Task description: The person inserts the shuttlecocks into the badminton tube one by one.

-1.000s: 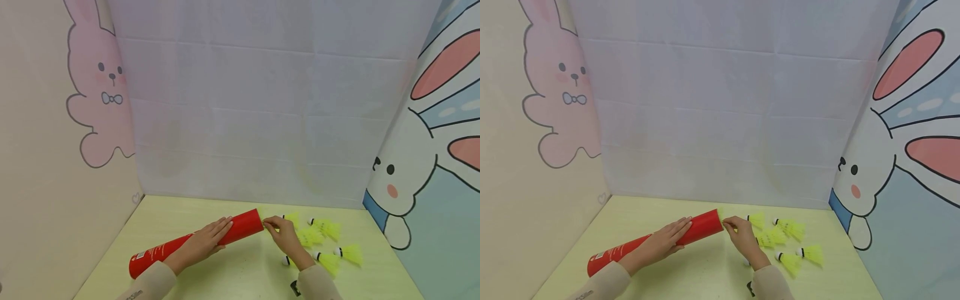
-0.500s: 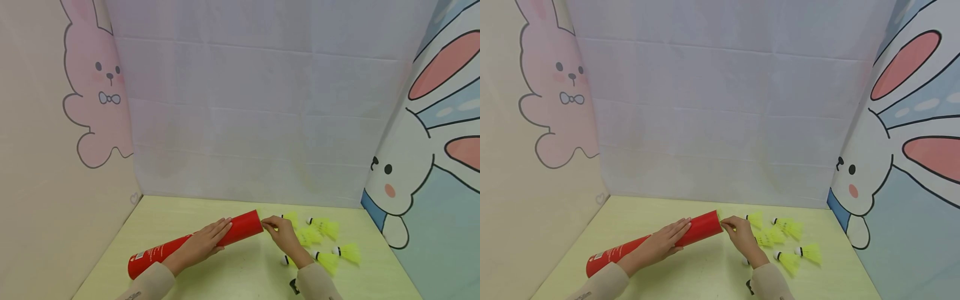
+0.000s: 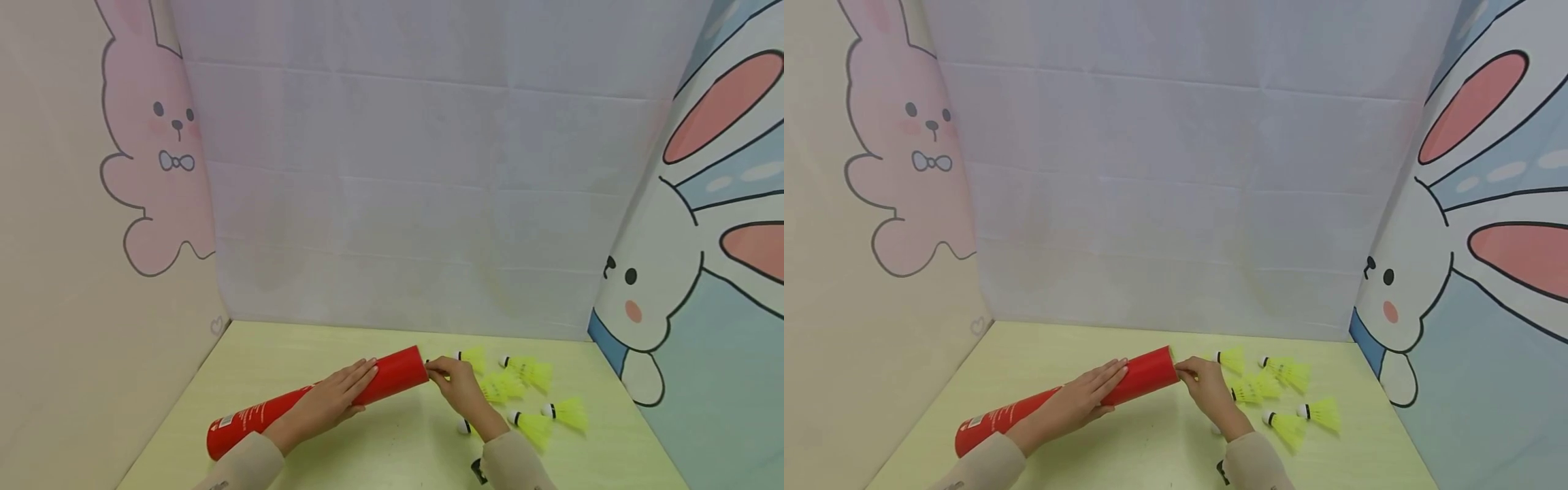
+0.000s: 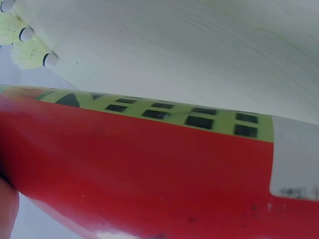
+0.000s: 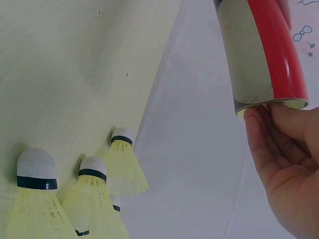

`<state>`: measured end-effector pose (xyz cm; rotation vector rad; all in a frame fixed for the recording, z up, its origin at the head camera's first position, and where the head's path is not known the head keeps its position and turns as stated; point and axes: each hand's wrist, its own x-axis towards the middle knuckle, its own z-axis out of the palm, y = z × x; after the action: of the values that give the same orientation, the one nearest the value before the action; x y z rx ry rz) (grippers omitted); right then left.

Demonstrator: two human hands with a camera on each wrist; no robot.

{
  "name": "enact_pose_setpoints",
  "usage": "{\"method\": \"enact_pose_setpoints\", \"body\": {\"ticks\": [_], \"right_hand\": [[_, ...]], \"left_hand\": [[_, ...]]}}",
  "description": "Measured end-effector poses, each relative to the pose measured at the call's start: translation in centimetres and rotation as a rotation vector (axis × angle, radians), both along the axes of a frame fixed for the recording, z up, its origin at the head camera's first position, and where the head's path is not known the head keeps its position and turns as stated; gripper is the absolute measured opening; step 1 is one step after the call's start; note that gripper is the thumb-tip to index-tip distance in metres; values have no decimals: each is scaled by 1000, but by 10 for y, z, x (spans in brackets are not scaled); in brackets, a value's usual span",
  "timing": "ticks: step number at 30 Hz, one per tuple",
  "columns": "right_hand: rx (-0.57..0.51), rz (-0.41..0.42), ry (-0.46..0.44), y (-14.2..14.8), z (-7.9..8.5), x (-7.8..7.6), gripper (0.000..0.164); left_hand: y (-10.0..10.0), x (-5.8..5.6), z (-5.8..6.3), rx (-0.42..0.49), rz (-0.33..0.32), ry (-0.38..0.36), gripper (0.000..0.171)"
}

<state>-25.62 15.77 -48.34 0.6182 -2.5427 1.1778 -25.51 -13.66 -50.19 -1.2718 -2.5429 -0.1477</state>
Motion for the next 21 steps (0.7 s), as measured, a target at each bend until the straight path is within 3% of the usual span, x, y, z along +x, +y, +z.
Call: {"method": "enact_pose_setpoints", "body": {"ticks": [10,21], "right_hand": [[-1,-63,41,10,0,4,9],[4,-205,-23,45,-4,9,16]], "left_hand": [[-4,0,2,-10,17,10,90],[-9,2,1,-2,19,5,87]]}}
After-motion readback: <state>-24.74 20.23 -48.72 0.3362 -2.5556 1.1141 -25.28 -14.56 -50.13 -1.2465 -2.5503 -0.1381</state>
